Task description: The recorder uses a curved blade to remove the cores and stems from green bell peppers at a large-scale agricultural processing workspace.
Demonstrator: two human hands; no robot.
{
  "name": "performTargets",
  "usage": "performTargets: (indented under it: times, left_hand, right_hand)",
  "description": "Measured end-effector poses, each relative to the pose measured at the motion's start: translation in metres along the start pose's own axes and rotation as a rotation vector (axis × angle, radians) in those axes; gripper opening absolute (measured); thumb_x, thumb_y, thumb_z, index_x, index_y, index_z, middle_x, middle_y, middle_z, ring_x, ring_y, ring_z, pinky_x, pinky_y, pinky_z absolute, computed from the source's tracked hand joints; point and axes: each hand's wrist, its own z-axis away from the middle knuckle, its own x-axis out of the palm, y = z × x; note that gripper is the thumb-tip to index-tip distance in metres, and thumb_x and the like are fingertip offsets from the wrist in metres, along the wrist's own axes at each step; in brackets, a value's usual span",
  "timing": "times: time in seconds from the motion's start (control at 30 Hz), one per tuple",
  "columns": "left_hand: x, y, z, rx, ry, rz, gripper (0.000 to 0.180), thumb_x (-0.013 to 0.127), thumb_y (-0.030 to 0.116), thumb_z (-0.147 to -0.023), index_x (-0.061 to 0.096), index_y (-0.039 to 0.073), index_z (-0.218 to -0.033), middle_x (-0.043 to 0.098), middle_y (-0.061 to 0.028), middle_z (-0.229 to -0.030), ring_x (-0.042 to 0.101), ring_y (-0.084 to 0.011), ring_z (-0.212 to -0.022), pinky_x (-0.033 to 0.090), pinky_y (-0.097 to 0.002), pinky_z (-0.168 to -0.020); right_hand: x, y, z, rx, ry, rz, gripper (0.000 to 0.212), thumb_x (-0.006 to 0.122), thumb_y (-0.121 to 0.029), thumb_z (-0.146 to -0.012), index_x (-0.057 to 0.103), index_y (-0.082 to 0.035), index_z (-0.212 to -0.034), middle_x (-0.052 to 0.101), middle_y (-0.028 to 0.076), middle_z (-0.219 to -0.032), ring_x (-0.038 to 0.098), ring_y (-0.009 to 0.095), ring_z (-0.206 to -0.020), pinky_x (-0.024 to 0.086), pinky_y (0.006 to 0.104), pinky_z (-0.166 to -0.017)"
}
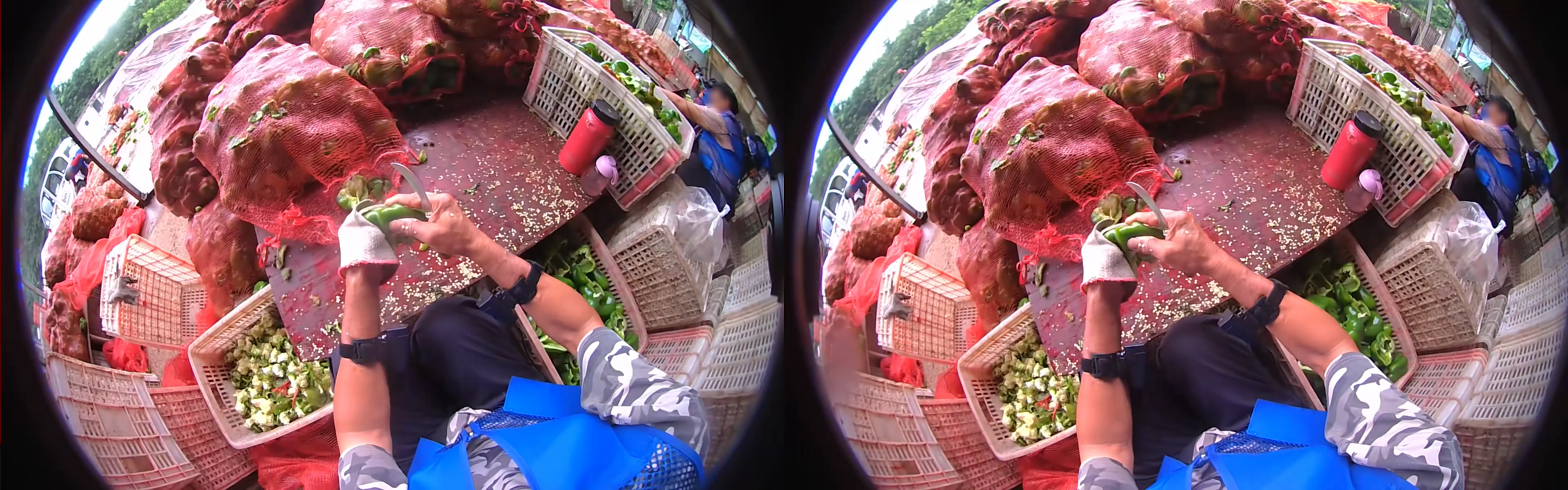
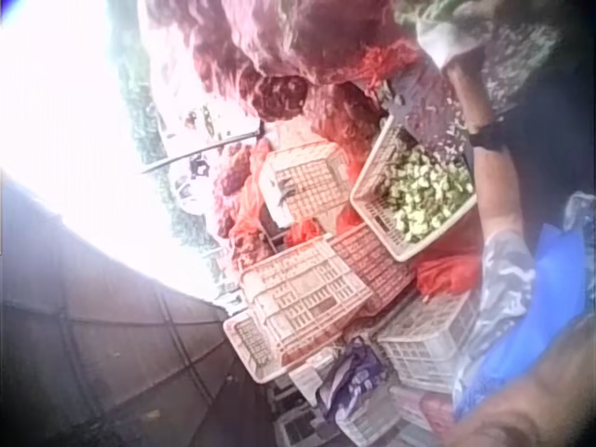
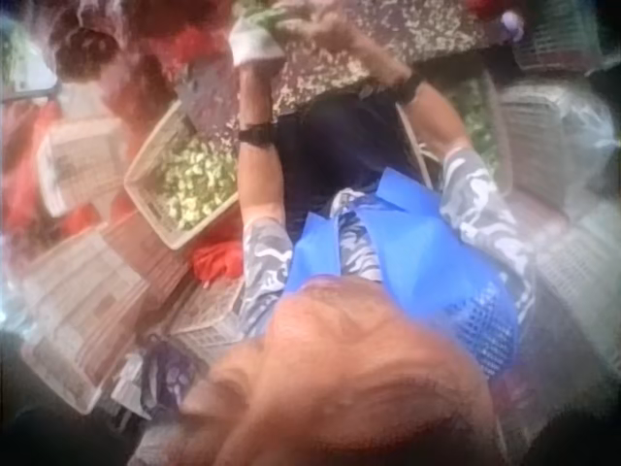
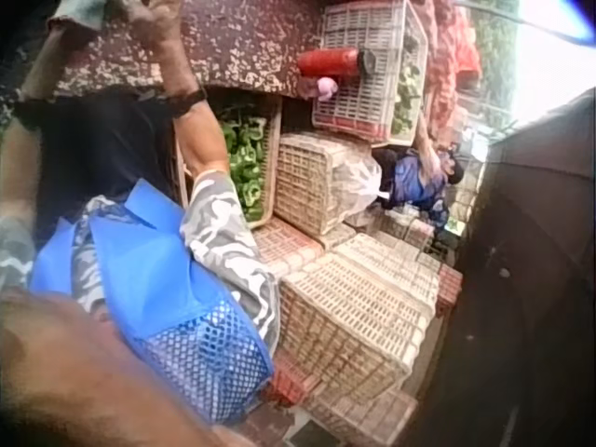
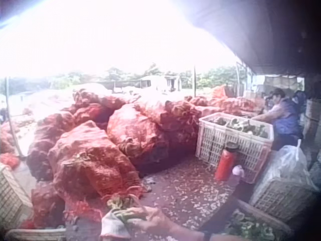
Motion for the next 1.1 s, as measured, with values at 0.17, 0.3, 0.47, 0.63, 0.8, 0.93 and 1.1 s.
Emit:
performTargets:
  times: [0.17, 0.3, 0.47, 0.63, 0.8, 0.93, 1.1]
  left_hand:
    - [0.004, 0.007, -0.003, -0.690, -0.039, 1.357, 0.021, 0.064, 0.014, -0.086, 0.063, 0.006, -0.106, 0.070, -0.0091, -0.094, 0.067, -0.0264, -0.084, 0.055, -0.0404, -0.075]
    - [0.006, 0.020, -0.014, -1.016, 0.034, 1.802, 0.031, 0.048, 0.033, -0.098, 0.060, 0.007, -0.108, 0.069, -0.0106, -0.093, 0.067, -0.0289, -0.074, 0.057, -0.0435, -0.064]
    - [0.003, -0.008, -0.017, -0.976, -0.083, 1.688, 0.054, 0.044, 0.057, -0.093, 0.059, 0.009, -0.112, 0.066, -0.0082, -0.087, 0.063, -0.0274, -0.065, 0.055, -0.0483, -0.060]
    - [-0.007, 0.002, -0.013, -0.940, -0.135, 1.651, 0.055, 0.042, 0.053, -0.095, 0.059, 0.005, -0.118, 0.067, -0.0115, -0.096, 0.064, -0.0320, -0.075, 0.055, -0.0477, -0.062]
    - [0.008, -0.017, -0.009, -0.997, -0.224, 1.709, 0.053, 0.042, 0.051, -0.095, 0.062, 0.005, -0.113, 0.066, -0.0106, -0.096, 0.064, -0.0292, -0.078, 0.053, -0.0467, -0.064]
    - [0.022, -0.032, -0.011, -1.104, -0.273, 1.805, 0.050, 0.041, 0.048, -0.096, 0.063, 0.007, -0.112, 0.067, -0.0086, -0.095, 0.064, -0.0264, -0.078, 0.053, -0.0446, -0.063]
    - [0.004, 0.002, -0.013, -0.977, -0.285, 1.581, 0.043, 0.039, 0.044, -0.097, 0.067, 0.011, -0.104, 0.067, -0.0031, -0.089, 0.062, -0.0183, -0.071, 0.049, -0.0363, -0.055]
  right_hand:
    - [-0.010, 0.015, 0.003, 0.145, 0.024, -0.184, 0.027, 0.069, -0.019, -0.091, 0.069, -0.003, -0.112, 0.070, 0.002, -0.078, 0.062, 0.008, -0.064, 0.050, 0.0246, -0.054]
    - [-0.014, 0.025, 0.003, 0.316, 0.053, -0.402, 0.023, 0.067, -0.021, -0.094, 0.068, -0.004, -0.109, 0.067, 0.004, -0.076, 0.061, 0.005, -0.058, 0.037, 0.0201, -0.036]
    - [-0.029, 0.059, -0.003, 0.263, 0.290, -0.400, 0.028, 0.065, -0.023, -0.094, 0.066, -0.003, -0.113, 0.070, 0.010, -0.091, 0.070, 0.016, -0.074, 0.051, 0.0249, -0.055]
    - [-0.049, 0.069, -0.009, 0.186, 0.181, 0.572, 0.050, 0.070, -0.036, -0.088, 0.063, 0.001, -0.120, 0.069, 0.018, -0.112, 0.068, 0.027, -0.104, 0.053, 0.0362, -0.092]
    - [-0.032, 0.018, -0.013, -0.232, 0.018, 0.612, 0.052, 0.074, -0.032, -0.079, 0.064, -0.007, -0.123, 0.064, 0.017, -0.124, 0.061, 0.030, -0.116, 0.050, 0.0393, -0.098]
    - [-0.011, 0.016, -0.018, -0.317, -0.206, 0.634, 0.050, 0.076, -0.023, -0.074, 0.064, -0.006, -0.119, 0.066, 0.017, -0.116, 0.063, 0.034, -0.108, 0.052, 0.0416, -0.092]
    - [-0.006, 0.025, -0.017, -0.393, -0.127, 0.643, 0.039, 0.069, -0.020, -0.077, 0.063, -0.005, -0.113, 0.067, 0.016, -0.109, 0.065, 0.037, -0.099, 0.053, 0.0443, -0.086]
